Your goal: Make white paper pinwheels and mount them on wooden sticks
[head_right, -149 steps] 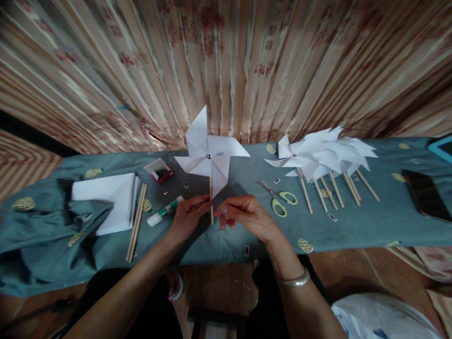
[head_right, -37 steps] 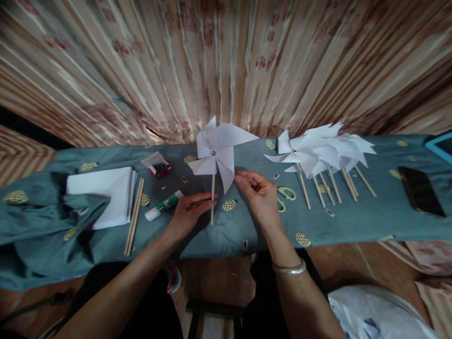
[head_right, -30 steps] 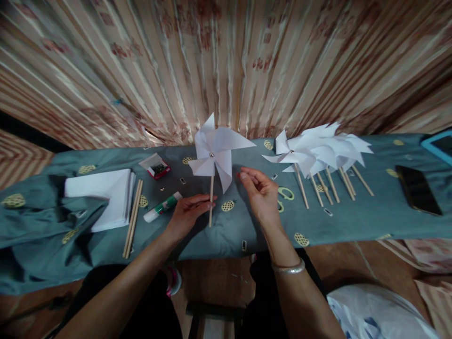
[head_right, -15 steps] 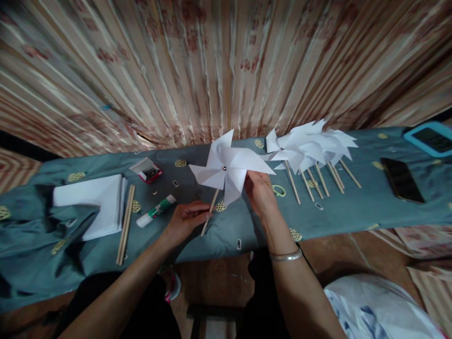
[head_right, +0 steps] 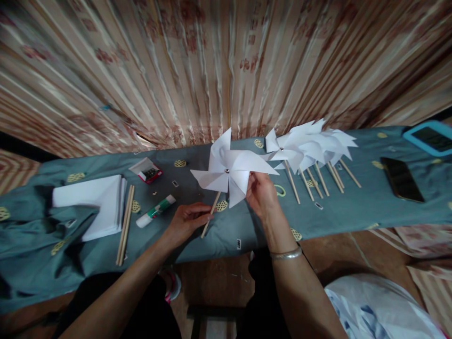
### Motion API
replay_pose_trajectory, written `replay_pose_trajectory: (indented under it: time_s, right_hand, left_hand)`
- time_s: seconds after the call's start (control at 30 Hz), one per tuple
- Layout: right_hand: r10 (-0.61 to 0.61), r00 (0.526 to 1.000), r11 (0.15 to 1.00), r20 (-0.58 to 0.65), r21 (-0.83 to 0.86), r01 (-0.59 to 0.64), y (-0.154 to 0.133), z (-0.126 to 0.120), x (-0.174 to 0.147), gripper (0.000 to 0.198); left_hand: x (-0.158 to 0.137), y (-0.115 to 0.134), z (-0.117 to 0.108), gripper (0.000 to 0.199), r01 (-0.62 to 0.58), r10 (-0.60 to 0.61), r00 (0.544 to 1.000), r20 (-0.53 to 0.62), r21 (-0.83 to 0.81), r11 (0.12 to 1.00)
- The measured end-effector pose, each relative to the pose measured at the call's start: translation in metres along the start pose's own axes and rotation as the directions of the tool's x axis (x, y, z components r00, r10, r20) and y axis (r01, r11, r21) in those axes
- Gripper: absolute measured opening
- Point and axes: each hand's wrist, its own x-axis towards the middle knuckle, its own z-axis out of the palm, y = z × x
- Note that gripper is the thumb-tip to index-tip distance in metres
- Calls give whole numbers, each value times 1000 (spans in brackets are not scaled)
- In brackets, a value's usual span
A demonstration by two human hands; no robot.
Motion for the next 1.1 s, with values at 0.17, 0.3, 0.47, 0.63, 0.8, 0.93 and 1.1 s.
replay_pose_trajectory:
  time_s: [0.17, 0.3, 0.47, 0.63, 0.8, 0.93, 1.1]
  right_hand:
    - [91, 996, 984, -6, 153, -90, 1, 1, -3, 16]
    - [99, 995, 983, 27, 152, -101, 2, 3, -5, 13]
    - [40, 994, 997, 101, 67, -47, 1, 9, -8, 25]
    - [25, 982, 999, 187, -32, -19, -5, 15, -13, 46]
    - [27, 994, 998, 108, -53, -22, -5, 19, -17, 41]
    - [22, 999, 997, 37, -68, -19, -1, 19, -20, 31]
    - [54, 998, 995, -16, -81, -56, 2, 20, -21, 29]
  left_hand:
    - [-1, 0, 0, 23, 9, -9, 1000, 14, -8, 1000]
    - [-1, 0, 1, 22, 12, -12, 1000, 1, -44, 999]
    - [0, 2, 2, 22, 23, -27, 999, -31, -113, 993]
    - [1, 2, -1, 26, 17, -32, 996, -80, -180, 984]
    - [1, 1, -3, 25, 8, -26, 994, -103, -167, 986]
    - [2, -1, -3, 26, -11, -9, 993, -116, -167, 986]
    - [2, -2, -3, 22, -31, 11, 993, -118, -170, 985]
